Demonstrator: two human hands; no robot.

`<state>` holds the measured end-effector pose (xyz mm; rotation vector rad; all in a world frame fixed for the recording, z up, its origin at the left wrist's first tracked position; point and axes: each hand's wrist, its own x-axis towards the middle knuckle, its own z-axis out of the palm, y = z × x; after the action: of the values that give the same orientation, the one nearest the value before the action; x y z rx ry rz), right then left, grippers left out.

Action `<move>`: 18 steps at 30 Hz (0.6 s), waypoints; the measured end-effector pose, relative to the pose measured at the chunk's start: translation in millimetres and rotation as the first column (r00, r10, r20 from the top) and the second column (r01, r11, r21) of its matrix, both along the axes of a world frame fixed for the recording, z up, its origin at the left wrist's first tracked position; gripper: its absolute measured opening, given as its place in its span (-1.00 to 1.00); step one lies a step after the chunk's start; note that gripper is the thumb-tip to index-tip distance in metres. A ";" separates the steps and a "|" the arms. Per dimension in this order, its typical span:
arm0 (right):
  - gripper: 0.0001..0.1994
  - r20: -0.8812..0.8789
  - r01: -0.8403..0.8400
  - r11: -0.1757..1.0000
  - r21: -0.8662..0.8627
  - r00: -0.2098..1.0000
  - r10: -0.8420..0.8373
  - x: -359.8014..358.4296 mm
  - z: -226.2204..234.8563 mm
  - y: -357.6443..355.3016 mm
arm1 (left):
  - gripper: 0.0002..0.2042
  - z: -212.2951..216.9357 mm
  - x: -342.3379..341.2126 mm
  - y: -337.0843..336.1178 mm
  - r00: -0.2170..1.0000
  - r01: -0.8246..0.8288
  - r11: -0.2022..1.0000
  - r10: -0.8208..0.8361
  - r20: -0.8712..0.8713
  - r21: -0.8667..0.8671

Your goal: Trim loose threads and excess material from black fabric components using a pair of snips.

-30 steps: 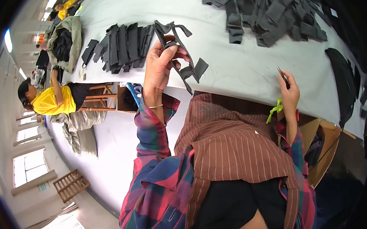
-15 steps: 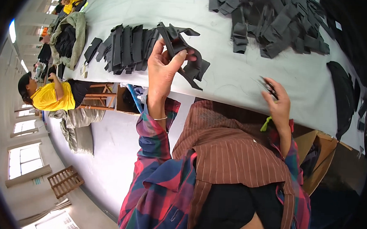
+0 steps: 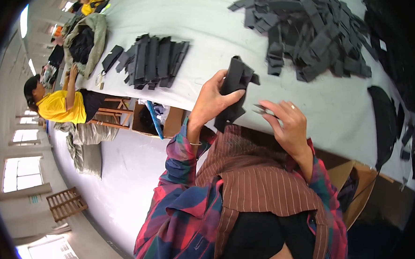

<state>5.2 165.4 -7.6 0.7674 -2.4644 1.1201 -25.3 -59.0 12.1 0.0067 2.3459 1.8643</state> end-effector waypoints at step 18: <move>-0.76 0.495 0.579 0.795 -0.180 0.752 -0.435 -0.9 -78.5 99.1 | -0.53 38.0 -133.9 -293.4 0.413 -0.909 0.127 0.135 -0.901 -0.397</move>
<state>4.3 264.5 -86.1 -0.3014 -2.4717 1.5183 -159.2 -352.4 50.2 -0.5701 4.1143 0.1093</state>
